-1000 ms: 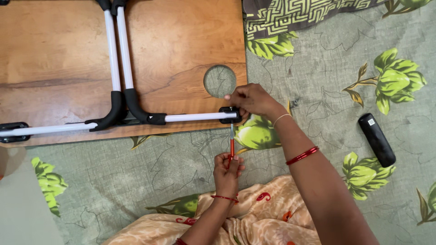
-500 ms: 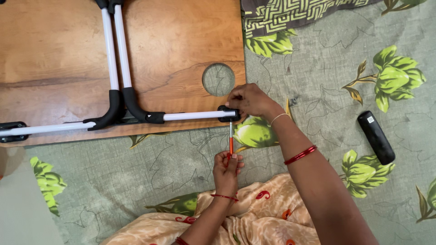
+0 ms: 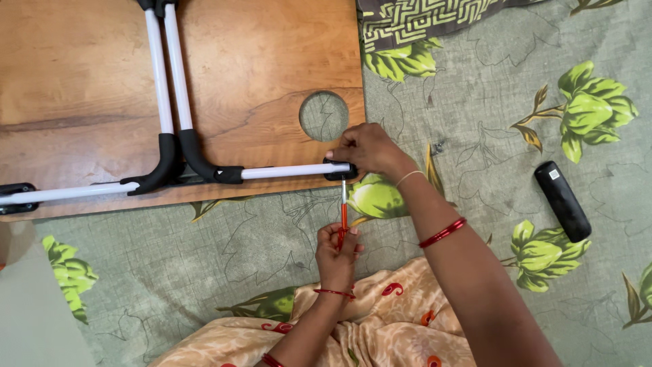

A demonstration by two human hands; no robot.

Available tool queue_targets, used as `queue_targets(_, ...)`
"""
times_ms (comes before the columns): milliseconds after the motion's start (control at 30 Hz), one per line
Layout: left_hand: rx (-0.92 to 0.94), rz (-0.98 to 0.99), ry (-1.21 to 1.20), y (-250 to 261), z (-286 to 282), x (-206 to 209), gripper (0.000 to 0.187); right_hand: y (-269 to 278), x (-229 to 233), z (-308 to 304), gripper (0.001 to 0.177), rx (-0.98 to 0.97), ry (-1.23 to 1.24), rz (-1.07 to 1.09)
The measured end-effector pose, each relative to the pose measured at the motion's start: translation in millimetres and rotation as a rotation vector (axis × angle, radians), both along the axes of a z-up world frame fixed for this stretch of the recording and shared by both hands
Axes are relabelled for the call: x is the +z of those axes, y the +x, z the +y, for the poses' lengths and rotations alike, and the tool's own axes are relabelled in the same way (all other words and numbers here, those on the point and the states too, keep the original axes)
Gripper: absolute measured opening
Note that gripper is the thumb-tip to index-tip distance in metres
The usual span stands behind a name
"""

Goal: The person sits on the floor and uses a red screwdriver to tighten screws on the joints of a wooden folding stool. They work on multiple connection points, securing the metal legs to the wooden seat.

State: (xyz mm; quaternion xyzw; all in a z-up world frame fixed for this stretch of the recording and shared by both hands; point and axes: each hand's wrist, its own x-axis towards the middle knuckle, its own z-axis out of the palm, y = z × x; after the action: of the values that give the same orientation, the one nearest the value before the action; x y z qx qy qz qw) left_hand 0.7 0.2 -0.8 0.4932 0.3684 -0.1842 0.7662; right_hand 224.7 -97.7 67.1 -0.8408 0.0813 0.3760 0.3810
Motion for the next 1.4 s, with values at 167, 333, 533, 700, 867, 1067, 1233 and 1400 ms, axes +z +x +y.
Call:
queue_targets(167, 0.008, -0.004, -0.025, 3, 2, -1, 0.033, 5, -3, 0, 0.015, 0.025, 0.081, -0.016)
queue_targets(333, 0.005, 0.002, -0.036, 4, 3, 2, 0.033, 6, -1, -9, 0.011, -0.064, 0.217, 0.074)
queue_targets(533, -0.008, 0.032, -0.043, 6, 5, 10, 0.033, 6, -8, -1, 0.01, 0.205, -0.03, -0.211)
queue_targets(700, 0.002, 0.024, -0.043, 4, 5, 8, 0.031, 7, -20, -7, 0.005, 0.205, 0.006, -0.233)
queue_targets(867, 0.03, 0.006, -0.05, 5, 3, 3, 0.031, 7, -19, -10, 0.011, 0.183, -0.019, -0.226)
queue_targets(1067, 0.011, 0.021, -0.034, 4, 3, 3, 0.031, 10, -16, -3, 0.013, 0.257, -0.125, -0.214)
queue_targets(1233, 0.016, 0.003, -0.038, 3, 3, 1, 0.031, 12, -21, -6, 0.012, 0.299, -0.071, -0.265)
queue_targets(1400, 0.023, -0.005, -0.039, 5, 3, 2, 0.031, 11, -21, -8, 0.013, 0.279, -0.023, -0.278)
